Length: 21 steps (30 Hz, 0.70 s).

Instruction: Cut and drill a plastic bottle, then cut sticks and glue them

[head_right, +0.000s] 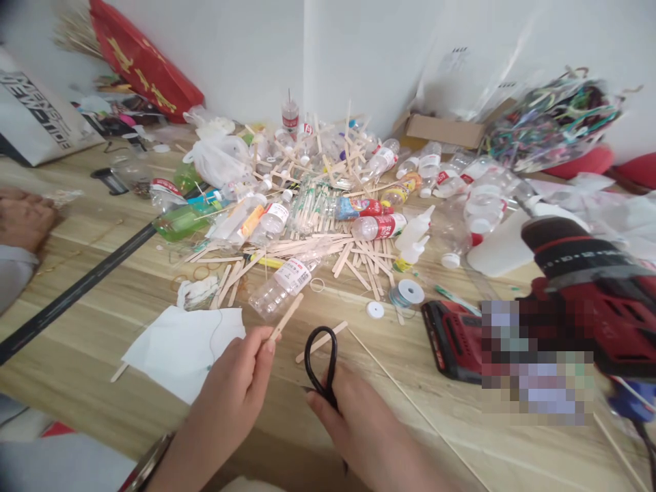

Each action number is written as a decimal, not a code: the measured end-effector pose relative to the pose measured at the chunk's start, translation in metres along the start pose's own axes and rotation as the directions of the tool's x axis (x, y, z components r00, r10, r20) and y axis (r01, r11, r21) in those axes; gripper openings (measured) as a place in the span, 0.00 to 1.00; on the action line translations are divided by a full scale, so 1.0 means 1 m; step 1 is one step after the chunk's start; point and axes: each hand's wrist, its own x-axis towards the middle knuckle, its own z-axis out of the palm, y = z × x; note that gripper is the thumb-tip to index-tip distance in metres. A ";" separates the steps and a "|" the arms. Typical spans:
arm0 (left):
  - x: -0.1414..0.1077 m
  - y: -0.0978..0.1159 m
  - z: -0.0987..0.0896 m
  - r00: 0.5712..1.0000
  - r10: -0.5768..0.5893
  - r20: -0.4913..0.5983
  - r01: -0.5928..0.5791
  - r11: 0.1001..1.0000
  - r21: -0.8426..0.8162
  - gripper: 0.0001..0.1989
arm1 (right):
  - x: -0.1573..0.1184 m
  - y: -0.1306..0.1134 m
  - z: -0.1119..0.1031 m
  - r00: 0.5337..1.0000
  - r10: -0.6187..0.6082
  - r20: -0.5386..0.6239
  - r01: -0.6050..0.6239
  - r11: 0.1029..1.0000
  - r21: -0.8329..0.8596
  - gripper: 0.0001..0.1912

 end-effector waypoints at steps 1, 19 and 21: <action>-0.001 0.002 -0.001 0.998 -0.044 0.035 0.046 0.997 -0.064 0.14 | 0.002 -0.001 0.000 0.999 0.030 0.032 -0.030 1.000 0.002 0.04; -0.007 0.007 -0.012 0.904 -0.209 0.373 0.369 0.823 -0.432 0.19 | -0.028 0.086 -0.012 0.964 -0.158 -0.212 -0.043 0.697 -0.716 0.17; -0.006 0.007 -0.011 0.906 -0.203 0.372 0.356 0.839 -0.411 0.18 | -0.027 0.076 -0.016 0.959 -0.176 -0.223 -0.036 0.704 -0.709 0.17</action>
